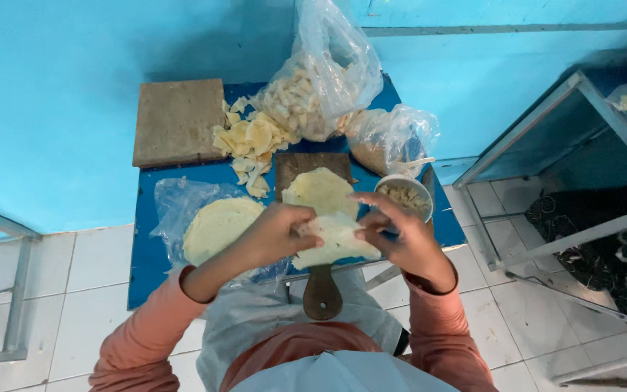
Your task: The person sits at a small table and tears pieces off round flat dough discs by hand, dropping the torn pieces into a bowl and onto the table. They then hold a disc on a wooden paddle board and cut it into pieces with a knife.
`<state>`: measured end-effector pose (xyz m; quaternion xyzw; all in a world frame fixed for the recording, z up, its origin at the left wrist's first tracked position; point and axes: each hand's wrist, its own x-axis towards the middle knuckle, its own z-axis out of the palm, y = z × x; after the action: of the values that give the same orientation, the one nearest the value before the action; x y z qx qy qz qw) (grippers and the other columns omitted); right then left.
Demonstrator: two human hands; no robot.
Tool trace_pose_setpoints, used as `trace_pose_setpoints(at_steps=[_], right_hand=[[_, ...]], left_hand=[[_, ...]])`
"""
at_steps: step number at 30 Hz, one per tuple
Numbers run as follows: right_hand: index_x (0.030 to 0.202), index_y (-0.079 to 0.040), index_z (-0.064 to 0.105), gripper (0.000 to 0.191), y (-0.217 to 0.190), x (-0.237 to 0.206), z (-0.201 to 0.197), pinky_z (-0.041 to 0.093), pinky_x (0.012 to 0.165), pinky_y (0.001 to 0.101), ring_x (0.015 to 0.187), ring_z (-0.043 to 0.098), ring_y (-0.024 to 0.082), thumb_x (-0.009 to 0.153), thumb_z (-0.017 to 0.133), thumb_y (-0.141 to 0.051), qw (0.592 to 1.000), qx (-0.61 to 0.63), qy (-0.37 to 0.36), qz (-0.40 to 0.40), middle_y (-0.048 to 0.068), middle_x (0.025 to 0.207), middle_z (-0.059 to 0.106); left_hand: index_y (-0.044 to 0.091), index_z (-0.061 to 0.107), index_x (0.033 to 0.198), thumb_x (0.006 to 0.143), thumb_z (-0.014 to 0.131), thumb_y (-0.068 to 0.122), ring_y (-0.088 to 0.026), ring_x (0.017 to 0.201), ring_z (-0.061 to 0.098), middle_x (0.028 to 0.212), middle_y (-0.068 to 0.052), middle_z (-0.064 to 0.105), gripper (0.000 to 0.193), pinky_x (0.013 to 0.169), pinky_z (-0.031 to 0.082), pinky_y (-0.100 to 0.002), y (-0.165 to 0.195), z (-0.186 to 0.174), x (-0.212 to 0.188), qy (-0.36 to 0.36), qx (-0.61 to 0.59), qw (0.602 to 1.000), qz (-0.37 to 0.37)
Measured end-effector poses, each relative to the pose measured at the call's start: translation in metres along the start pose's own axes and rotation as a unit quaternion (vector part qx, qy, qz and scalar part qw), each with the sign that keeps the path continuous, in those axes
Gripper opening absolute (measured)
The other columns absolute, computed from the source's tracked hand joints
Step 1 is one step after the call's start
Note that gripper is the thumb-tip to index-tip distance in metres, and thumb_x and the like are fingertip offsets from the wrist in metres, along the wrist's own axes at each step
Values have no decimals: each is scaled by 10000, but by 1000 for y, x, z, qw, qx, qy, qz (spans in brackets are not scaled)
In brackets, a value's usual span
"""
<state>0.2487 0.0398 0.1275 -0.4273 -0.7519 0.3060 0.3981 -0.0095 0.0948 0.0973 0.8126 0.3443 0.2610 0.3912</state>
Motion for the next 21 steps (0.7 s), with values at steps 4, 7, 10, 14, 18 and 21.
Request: trace_pose_setpoints(at_steps=[4, 7, 10, 14, 18, 21], right_hand=[[1381, -89, 611, 559, 5, 48, 0, 548, 700, 294, 754, 733, 156, 861, 716, 88, 992, -92, 85, -35, 85, 873, 782], [1375, -63, 585, 477, 18, 68, 18, 598, 797, 298, 999, 780, 222, 938, 683, 101, 963, -83, 238, -100, 125, 1083, 757], [1263, -100, 631, 413, 35, 59, 28, 561, 880, 394, 1042, 706, 323, 897, 697, 79, 921, -219, 252, -202, 140, 1140, 748], [1254, -65, 705, 385, 58, 30, 43, 517, 838, 453, 933, 671, 328, 876, 713, 8, 940, -274, 121, -161, 130, 929, 708], [1260, -42, 691, 415, 76, 5, 54, 497, 886, 451, 924, 685, 293, 848, 698, 5, 945, -274, 94, -152, 77, 951, 740], [1223, -52, 692, 394, 84, -1, 59, 497, 912, 439, 935, 690, 281, 835, 701, 14, 946, -265, 109, -152, 60, 987, 755]], left_hand=[[16, 712, 940, 819, 840, 205, -266, 656, 673, 728, -149, 670, 258, 616, 502, -373, -11, -26, 34, 112, 79, 989, 55], [32, 704, 981, 842, 817, 164, -316, 779, 696, 836, -138, 700, 223, 681, 521, -403, -23, -35, 55, 227, 119, 960, 115], [47, 713, 954, 821, 799, 115, -364, 880, 664, 931, -133, 718, 172, 770, 508, -447, -41, -25, 58, 254, 192, 930, 181], [58, 705, 840, 772, 784, 113, -341, 916, 642, 914, -110, 705, 118, 834, 474, -466, -65, 6, 34, 122, 278, 943, 139], [88, 711, 828, 725, 733, 53, -292, 1003, 634, 949, -66, 699, 111, 914, 437, -464, -78, 22, 14, 102, 279, 942, 154], [93, 708, 881, 759, 721, 40, -286, 1045, 626, 995, -56, 698, 135, 981, 412, -466, -77, 24, 11, 126, 258, 945, 154]])
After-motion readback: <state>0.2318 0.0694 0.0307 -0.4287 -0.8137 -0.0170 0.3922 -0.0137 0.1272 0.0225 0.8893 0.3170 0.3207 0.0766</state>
